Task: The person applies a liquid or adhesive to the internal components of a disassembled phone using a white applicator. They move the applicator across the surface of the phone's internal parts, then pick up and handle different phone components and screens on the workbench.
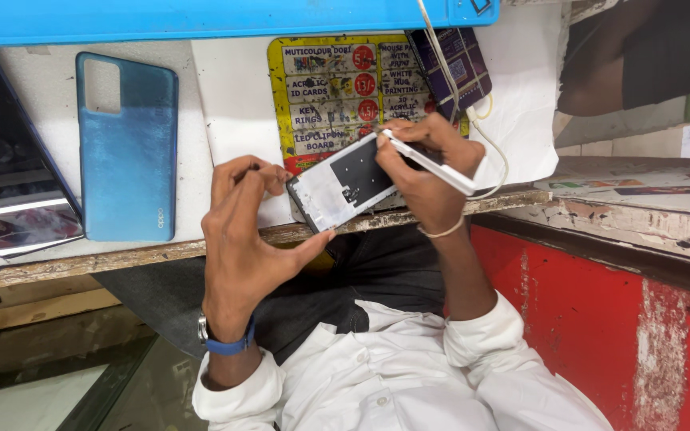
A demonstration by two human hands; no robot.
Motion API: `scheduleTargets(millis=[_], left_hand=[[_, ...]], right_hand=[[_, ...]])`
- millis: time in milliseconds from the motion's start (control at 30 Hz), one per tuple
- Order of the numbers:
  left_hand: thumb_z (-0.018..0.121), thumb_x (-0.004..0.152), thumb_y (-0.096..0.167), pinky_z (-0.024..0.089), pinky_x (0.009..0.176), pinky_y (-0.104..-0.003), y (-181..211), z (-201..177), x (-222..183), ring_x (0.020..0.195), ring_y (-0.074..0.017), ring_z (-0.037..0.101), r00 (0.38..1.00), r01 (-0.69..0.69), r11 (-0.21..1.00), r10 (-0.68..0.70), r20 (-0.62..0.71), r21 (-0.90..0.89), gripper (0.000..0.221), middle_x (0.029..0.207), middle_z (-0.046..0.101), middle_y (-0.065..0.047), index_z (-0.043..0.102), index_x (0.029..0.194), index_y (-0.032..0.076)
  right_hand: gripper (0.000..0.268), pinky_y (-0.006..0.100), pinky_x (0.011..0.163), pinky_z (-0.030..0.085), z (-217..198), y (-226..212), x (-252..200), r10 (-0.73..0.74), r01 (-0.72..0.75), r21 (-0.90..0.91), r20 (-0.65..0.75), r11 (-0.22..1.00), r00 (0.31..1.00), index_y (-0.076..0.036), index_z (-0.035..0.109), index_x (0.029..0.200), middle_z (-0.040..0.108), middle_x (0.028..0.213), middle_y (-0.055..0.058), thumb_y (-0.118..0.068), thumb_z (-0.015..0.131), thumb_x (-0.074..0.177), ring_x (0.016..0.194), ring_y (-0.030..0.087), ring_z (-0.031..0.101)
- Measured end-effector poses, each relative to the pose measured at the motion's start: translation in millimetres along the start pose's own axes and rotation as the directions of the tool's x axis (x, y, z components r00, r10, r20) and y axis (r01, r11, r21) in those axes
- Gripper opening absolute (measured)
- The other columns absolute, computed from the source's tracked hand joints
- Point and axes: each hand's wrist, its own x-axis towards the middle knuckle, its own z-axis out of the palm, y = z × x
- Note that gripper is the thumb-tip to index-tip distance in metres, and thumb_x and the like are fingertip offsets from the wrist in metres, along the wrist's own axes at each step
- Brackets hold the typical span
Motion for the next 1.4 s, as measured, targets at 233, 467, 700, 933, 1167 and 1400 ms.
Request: scheduleTargets(millis=[233,467,700,933,1167,1400], left_hand=[[0.098,0.056,0.015,0.056,0.09,-0.045,-3.7,1.2,-4.2,0.119,-0.0339,0.059,1.0,0.012,1.0,-0.012,0.006,-0.007,0.07,0.102,0.065,-0.012,0.061,0.112,-0.001],[0.099,0.056,0.016,0.056,0.091,-0.046,-3.7,1.4,-5.0,0.117,-0.0336,0.059,1.0,0.005,1.0,-0.005,0.003,-0.009,0.07,0.102,0.066,-0.012,0.061,0.112,0.0],[0.099,0.055,0.016,0.055,0.091,-0.046,-3.2,0.6,-4.3,0.116,-0.0334,0.06,1.0,0.002,1.0,-0.002,0.003,-0.006,0.068,0.102,0.066,-0.012,0.06,0.108,0.0],[0.099,0.055,0.016,0.056,0.092,-0.045,-3.2,0.6,-4.2,0.118,-0.0333,0.06,1.0,0.003,1.0,-0.003,0.001,-0.022,0.064,0.106,0.068,-0.013,0.058,0.102,0.002],[0.099,0.056,0.016,0.056,0.089,-0.044,-2.6,0.6,-3.4,0.117,-0.0334,0.06,1.0,0.006,1.0,-0.006,0.014,-0.008,0.066,0.1,0.065,-0.012,0.06,0.107,0.0],[0.098,0.055,0.016,0.057,0.086,-0.044,3.3,-1.8,-1.5,0.116,-0.0306,0.061,0.999,0.044,0.999,-0.044,0.004,-0.004,0.064,0.103,0.064,-0.011,0.06,0.105,0.001]], right_hand=[[0.014,0.029,0.082,0.064,-3.5,5.6,-1.7,-0.085,0.084,0.011,0.114,0.996,0.99,0.005,0.066,0.089,0.077,0.093,0.016,0.003,0.08,0.088,0.094,0.021,0.08],[0.014,0.029,0.08,0.065,-2.1,1.4,-0.8,-0.106,0.113,-0.04,0.136,0.993,0.985,0.004,0.067,0.089,0.078,0.095,0.017,0.002,0.08,0.086,0.09,0.021,0.08],[0.015,0.03,0.077,0.063,-2.1,1.1,0.3,-0.167,0.188,-0.099,0.191,0.977,0.967,0.003,0.068,0.088,0.078,0.095,0.016,-0.001,0.082,0.084,0.087,0.022,0.08],[0.014,0.03,0.076,0.063,-1.5,2.9,-0.3,-0.182,0.203,-0.113,0.174,0.973,0.968,0.003,0.068,0.088,0.078,0.096,0.015,-0.001,0.081,0.084,0.086,0.021,0.079],[0.016,0.029,0.075,0.063,-3.2,6.0,1.0,-0.196,0.214,-0.085,0.184,0.973,0.963,0.003,0.067,0.088,0.078,0.096,0.016,-0.001,0.081,0.084,0.087,0.021,0.08],[0.014,0.029,0.072,0.061,-1.9,2.3,2.6,-0.203,0.221,-0.101,0.161,0.97,0.966,0.003,0.068,0.086,0.078,0.095,0.016,0.0,0.081,0.082,0.083,0.022,0.078]])
